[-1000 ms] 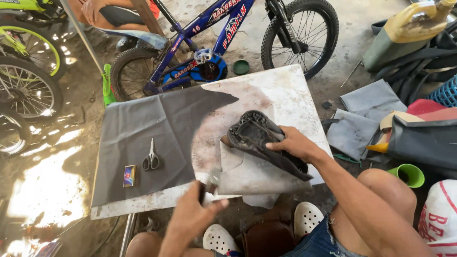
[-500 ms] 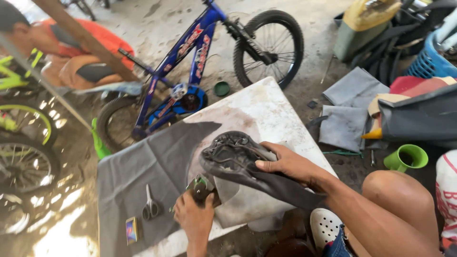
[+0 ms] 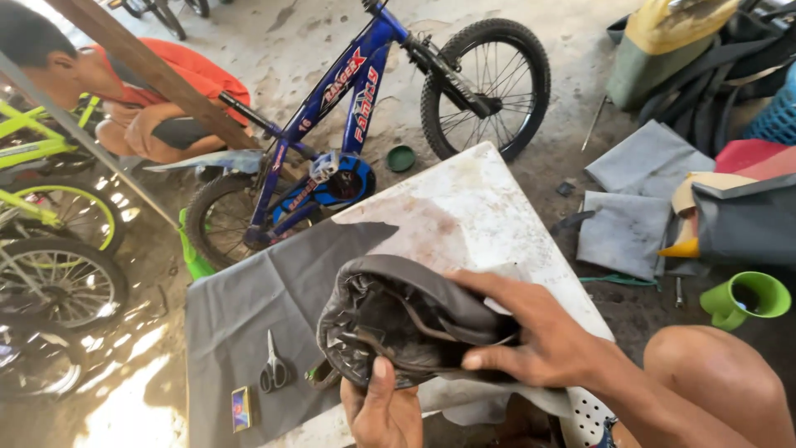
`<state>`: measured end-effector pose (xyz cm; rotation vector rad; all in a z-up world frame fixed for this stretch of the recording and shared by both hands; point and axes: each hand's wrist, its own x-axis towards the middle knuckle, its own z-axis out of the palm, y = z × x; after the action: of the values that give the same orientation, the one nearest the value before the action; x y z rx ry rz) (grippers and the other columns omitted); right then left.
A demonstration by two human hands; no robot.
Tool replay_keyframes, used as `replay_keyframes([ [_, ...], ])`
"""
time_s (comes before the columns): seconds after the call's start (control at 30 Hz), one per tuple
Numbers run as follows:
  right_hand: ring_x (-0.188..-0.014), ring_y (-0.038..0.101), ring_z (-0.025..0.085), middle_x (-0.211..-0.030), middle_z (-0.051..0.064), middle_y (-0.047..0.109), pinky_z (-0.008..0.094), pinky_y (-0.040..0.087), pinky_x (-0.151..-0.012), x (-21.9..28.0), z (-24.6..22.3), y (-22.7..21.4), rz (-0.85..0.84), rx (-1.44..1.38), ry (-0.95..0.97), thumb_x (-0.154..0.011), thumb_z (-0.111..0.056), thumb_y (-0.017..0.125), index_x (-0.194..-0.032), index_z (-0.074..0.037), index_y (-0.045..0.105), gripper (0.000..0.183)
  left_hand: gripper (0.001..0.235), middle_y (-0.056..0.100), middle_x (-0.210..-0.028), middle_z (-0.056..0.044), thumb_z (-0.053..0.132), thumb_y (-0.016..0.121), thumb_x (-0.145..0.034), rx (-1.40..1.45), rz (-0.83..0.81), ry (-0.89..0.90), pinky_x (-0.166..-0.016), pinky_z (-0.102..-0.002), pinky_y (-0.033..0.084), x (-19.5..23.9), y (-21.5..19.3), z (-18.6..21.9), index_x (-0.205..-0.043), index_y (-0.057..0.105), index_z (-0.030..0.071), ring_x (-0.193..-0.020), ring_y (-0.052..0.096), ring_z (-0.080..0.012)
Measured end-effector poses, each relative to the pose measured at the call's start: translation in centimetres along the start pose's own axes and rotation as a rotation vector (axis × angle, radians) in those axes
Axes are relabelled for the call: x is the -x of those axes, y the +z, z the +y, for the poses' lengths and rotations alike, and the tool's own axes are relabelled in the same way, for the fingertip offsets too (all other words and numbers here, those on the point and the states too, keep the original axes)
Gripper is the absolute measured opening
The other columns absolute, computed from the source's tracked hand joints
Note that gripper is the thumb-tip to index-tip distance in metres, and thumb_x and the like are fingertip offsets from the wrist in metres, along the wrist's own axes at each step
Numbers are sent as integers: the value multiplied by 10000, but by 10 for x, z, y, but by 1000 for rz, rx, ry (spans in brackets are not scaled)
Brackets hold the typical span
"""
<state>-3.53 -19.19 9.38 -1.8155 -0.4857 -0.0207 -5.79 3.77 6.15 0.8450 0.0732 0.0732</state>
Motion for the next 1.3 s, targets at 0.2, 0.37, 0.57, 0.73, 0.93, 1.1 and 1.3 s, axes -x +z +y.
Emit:
replay_keyframes([
  [0.2, -1364, 569, 362, -1503, 233, 533, 443, 432, -1167, 23, -2, -3, 413, 7, -367, -888, -364, 781, -1449, -45, 501, 704, 549, 641, -1311, -235, 57, 649, -892, 22, 101, 88, -1033, -603, 520, 2, 23, 12, -1403, 491, -66, -1196, 656, -381],
  [0.37, -1399, 494, 389, -1516, 227, 474, 505, 381, -1167, 26, -23, 15, 418, 352, -479, -777, -439, 835, -1263, -149, 598, 614, 503, 682, -1249, -216, 122, 601, -965, 147, 121, 85, -954, -634, 560, -2, 13, 12, -1438, 502, -19, -949, 643, -327],
  [0.57, -1383, 389, 407, -1453, 202, 480, 601, 279, -1149, 29, -30, 28, 525, 802, -380, -657, -454, 880, -1170, -186, 660, 620, 499, 717, -1175, -178, 294, 517, -932, 82, 210, -109, -814, -553, 614, -7, 39, 36, -1363, 545, 44, -988, 742, -317],
  [0.73, -1487, 275, 409, -1556, 227, 361, 628, 255, -1201, 25, -23, 23, 686, 778, -333, -685, -494, 899, -1421, -153, 458, 923, 554, 715, -1170, -195, 405, 544, -930, 103, 217, -232, -794, -518, 628, -4, 28, 27, -1338, 558, 32, -987, 730, -330],
  [0.93, -1419, 364, 358, -1618, 179, 156, 475, 390, -1105, 19, -19, 14, 541, -216, -200, -629, -375, 965, -1535, -211, 54, 1296, 602, 723, -1130, -206, 463, 558, -892, 214, 251, -396, -696, -437, 641, 6, 26, 11, -1316, 565, 36, -932, 736, -323],
  [1.1, -946, 799, 221, -1038, 122, 824, 349, 646, -832, 40, 13, 23, 214, -261, 537, -626, -248, 974, -1093, -61, 834, 523, 626, 709, -1145, -189, 472, 542, -879, 203, 284, -530, -679, -416, 653, 12, 41, -2, -1331, 552, 39, -939, 737, -318],
  [1.3, -793, 751, 262, -899, 176, 827, 381, 611, -731, 61, 56, 22, 498, -470, 349, -735, -30, 848, -1027, 65, 838, 307, 669, 796, -1035, -124, 712, 644, -809, 47, 175, -708, -543, -417, 618, 26, 93, 28, -1233, 705, 198, -826, 788, -277],
])
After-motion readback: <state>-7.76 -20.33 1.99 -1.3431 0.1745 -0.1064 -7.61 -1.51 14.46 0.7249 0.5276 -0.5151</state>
